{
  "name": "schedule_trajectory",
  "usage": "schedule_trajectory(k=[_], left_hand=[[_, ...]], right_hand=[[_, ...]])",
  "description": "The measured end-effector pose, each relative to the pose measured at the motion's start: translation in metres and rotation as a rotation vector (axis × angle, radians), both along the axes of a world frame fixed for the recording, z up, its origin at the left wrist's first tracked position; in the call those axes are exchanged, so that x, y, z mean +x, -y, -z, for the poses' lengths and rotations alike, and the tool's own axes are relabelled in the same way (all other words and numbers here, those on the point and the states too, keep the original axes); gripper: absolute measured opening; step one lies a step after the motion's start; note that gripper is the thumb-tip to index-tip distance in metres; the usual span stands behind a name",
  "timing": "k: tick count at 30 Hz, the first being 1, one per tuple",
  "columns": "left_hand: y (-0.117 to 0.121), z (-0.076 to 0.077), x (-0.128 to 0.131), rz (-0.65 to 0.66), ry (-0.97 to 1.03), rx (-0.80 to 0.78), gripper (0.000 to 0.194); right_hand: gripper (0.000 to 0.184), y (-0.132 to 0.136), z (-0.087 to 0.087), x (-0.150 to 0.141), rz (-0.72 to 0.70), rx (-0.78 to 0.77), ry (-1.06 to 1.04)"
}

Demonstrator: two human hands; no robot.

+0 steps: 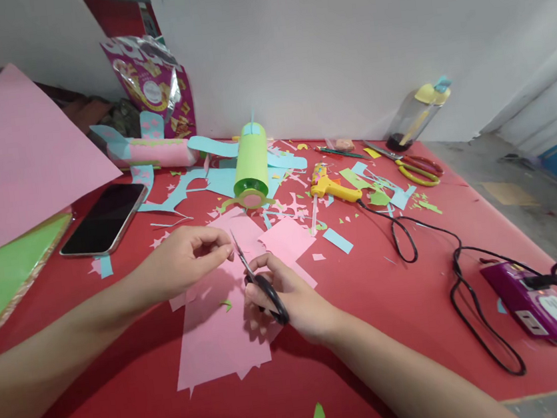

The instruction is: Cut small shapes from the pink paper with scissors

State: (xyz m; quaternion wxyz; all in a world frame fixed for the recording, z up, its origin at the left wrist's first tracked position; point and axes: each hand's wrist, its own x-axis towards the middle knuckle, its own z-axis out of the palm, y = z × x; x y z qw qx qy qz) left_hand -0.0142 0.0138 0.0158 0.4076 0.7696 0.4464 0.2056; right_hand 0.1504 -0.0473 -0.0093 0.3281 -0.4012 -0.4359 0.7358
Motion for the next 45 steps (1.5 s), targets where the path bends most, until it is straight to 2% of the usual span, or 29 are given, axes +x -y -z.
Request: schedule_trajectory(k=[10, 24, 37, 45], left_hand=[[0.004, 0.002, 0.005, -0.069, 0.134, -0.072, 0.019], [0.008, 0.005, 0.007, -0.113, 0.287, -0.28, 0.021], [0.009, 0.006, 0.009, -0.142, 0.26, -0.178, 0.021], [0.013, 0.003, 0.013, -0.207, 0.329, -0.258, 0.02]], right_hand=[[0.031, 0.0, 0.001, -0.001, 0.042, -0.002, -0.025], [0.03, 0.0, 0.0, -0.002, 0.068, -0.008, -0.054], [0.036, 0.0, 0.002, -0.001, 0.079, -0.016, -0.029], [0.035, 0.001, 0.001, -0.003, 0.094, -0.008, -0.049]])
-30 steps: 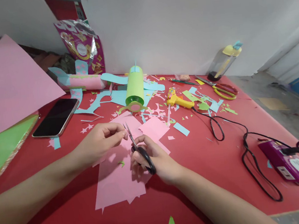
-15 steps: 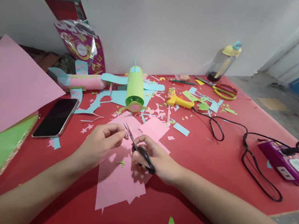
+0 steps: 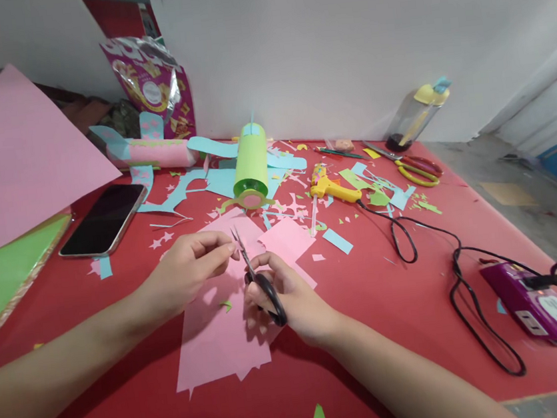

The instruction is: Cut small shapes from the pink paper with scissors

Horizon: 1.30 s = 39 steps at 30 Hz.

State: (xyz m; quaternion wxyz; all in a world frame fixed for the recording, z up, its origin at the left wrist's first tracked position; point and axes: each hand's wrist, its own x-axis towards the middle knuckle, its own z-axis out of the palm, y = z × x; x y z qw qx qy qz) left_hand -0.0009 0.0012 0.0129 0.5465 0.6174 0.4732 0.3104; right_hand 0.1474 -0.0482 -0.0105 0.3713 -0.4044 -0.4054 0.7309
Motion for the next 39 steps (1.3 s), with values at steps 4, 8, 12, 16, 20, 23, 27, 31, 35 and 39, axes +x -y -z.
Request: schedule_trajectory(k=[4, 8, 12, 16, 20, 23, 27, 31, 35, 39], left_hand=[[0.005, 0.004, 0.002, -0.003, 0.094, -0.099, 0.021], [0.007, 0.008, 0.003, -0.016, 0.114, -0.09, 0.026], [0.007, 0.008, 0.004, -0.021, 0.077, -0.045, 0.025], [0.009, 0.01, 0.005, -0.039, 0.067, -0.019, 0.022], [0.013, 0.014, 0.006, -0.089, 0.086, -0.012, 0.021], [0.016, 0.015, 0.008, -0.114, 0.118, -0.052, 0.02], [0.018, 0.014, 0.01, -0.127, 0.183, -0.124, 0.022], [0.02, 0.013, 0.012, -0.146, 0.26, -0.211, 0.025], [0.022, 0.018, 0.013, -0.13, 0.372, -0.264, 0.024], [0.025, 0.026, 0.014, -0.117, 0.425, -0.258, 0.023]], right_hand=[[0.033, 0.0, 0.001, 0.001, -0.029, -0.004, -0.062], [0.029, -0.001, 0.003, 0.002, -0.045, -0.003, -0.092], [0.027, -0.001, 0.004, 0.002, -0.046, 0.01, -0.089], [0.03, 0.0, 0.004, 0.001, -0.03, 0.01, -0.057], [0.032, 0.001, 0.004, -0.001, -0.007, 0.033, 0.005], [0.034, 0.001, 0.005, -0.003, 0.011, 0.052, 0.057], [0.037, 0.001, 0.006, -0.005, 0.017, 0.057, 0.083], [0.038, 0.002, 0.007, -0.006, 0.038, 0.079, 0.1], [0.037, 0.004, 0.007, -0.007, 0.019, 0.092, 0.097], [0.033, 0.004, 0.007, -0.007, -0.017, 0.118, 0.05]])
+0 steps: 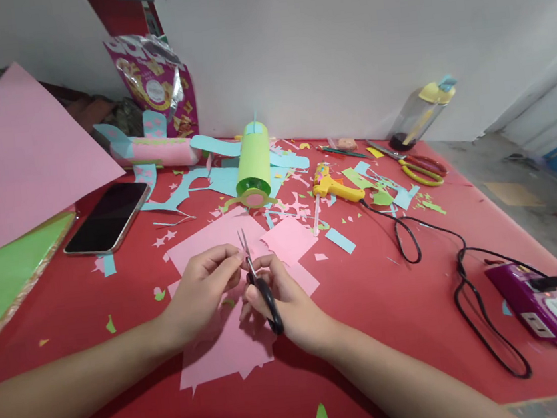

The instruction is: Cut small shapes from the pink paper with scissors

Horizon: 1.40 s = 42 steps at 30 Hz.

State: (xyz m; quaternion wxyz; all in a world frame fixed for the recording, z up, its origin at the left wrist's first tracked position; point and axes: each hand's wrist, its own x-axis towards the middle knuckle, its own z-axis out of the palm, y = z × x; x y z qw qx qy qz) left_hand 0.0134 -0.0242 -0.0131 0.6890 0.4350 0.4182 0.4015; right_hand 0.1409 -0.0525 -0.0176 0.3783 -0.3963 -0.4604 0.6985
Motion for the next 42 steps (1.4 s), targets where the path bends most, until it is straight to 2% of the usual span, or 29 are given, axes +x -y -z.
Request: schedule_trajectory(k=[7, 12, 17, 19, 22, 25, 28, 34, 42], left_hand=[[0.003, 0.001, 0.0, 0.031, -0.105, 0.059, 0.02], [-0.001, -0.005, -0.001, -0.066, -0.217, 0.161, 0.023], [-0.007, -0.003, -0.005, -0.138, -0.254, 0.157, 0.019], [-0.008, -0.001, -0.005, -0.114, -0.255, 0.151, 0.017], [-0.006, 0.001, -0.004, -0.039, -0.256, 0.173, 0.019], [-0.001, 0.003, -0.002, 0.047, -0.345, 0.273, 0.021], [0.003, 0.003, -0.001, 0.137, -0.445, 0.367, 0.021], [0.006, 0.003, 0.001, 0.214, -0.51, 0.39, 0.024], [0.0, 0.006, -0.002, 0.269, -0.508, 0.386, 0.02]], right_hand=[[0.03, 0.0, 0.002, 0.001, -0.047, 0.007, -0.061], [0.032, 0.001, 0.003, 0.0, -0.053, -0.069, -0.157], [0.03, 0.001, 0.001, -0.003, 0.023, -0.144, -0.196], [0.029, 0.0, 0.0, -0.003, 0.071, -0.16, -0.149], [0.035, -0.002, -0.001, -0.003, 0.22, -0.146, -0.096], [0.038, -0.005, -0.002, -0.002, 0.388, -0.092, -0.092], [0.038, -0.007, -0.003, -0.001, 0.491, -0.025, -0.079], [0.035, -0.008, -0.005, 0.0, 0.489, 0.048, -0.019], [0.036, -0.015, -0.004, 0.01, 0.35, 0.035, 0.114]])
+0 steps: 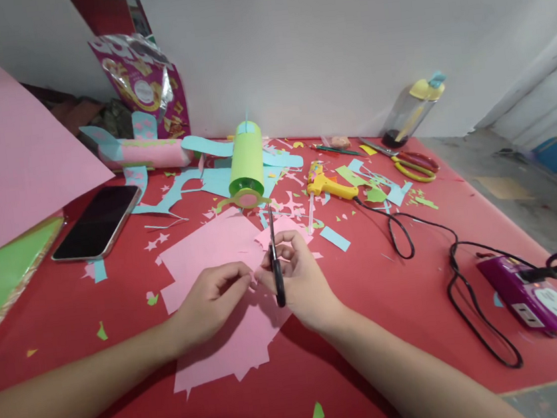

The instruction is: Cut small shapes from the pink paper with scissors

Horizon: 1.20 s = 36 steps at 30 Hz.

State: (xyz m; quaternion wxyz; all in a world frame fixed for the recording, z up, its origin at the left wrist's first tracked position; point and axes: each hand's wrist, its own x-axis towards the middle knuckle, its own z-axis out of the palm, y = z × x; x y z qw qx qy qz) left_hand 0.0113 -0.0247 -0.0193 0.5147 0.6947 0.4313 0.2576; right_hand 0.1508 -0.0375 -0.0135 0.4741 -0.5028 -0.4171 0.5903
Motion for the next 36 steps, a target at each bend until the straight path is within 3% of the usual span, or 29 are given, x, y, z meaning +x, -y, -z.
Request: schedule_trajectory(k=[8, 20, 36], left_hand=[[-0.013, 0.006, -0.005, 0.144, 0.005, 0.0, 0.021], [-0.013, 0.004, -0.004, 0.154, -0.012, -0.06, 0.022], [-0.014, 0.006, -0.004, 0.17, -0.059, 0.006, 0.027]], right_hand=[[0.035, -0.002, 0.002, 0.002, -0.056, -0.007, 0.004], [0.035, -0.002, 0.005, 0.004, -0.076, -0.01, -0.002], [0.038, -0.003, 0.003, 0.003, -0.067, -0.027, -0.022]])
